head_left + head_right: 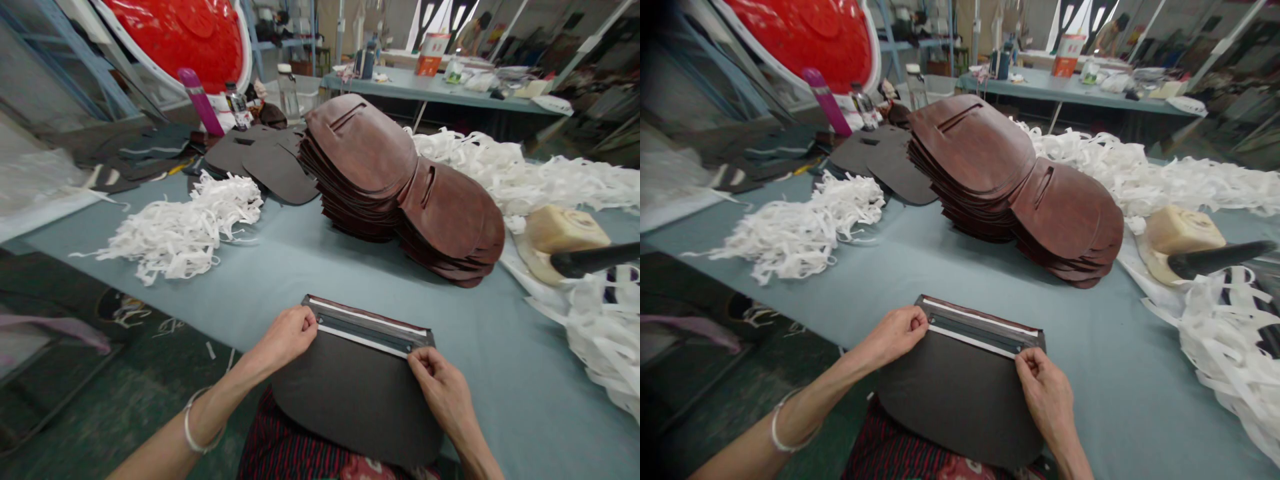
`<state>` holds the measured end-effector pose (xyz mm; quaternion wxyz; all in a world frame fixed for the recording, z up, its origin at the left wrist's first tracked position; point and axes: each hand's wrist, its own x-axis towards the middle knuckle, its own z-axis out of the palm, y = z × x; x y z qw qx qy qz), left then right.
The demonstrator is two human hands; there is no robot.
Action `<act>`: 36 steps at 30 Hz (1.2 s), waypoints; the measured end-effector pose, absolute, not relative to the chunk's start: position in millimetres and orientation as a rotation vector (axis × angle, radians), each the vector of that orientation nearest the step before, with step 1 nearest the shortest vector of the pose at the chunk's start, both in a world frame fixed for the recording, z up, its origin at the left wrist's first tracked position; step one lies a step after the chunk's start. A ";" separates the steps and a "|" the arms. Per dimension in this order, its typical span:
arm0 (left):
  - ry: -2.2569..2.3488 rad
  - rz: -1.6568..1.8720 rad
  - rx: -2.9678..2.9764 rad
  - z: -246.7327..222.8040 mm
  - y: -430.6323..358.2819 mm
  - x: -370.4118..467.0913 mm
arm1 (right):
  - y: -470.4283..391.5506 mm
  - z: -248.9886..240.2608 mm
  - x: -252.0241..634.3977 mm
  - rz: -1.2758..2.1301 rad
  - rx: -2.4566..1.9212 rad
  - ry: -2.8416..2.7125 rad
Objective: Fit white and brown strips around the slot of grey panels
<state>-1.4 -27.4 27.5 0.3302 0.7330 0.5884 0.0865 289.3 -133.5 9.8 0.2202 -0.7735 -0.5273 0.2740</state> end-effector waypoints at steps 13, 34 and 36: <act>1.594 0.419 2.239 18.9 -51.3 11.9 | -129.8 11.0 286.1 0.752 -2.206 -1.379; 1.482 0.091 2.809 12.7 -87.8 4.8 | -127.2 17.3 264.8 0.615 -2.329 -1.223; 1.487 0.080 2.804 10.6 -89.0 5.4 | -126.2 19.6 262.9 0.586 -2.376 -1.248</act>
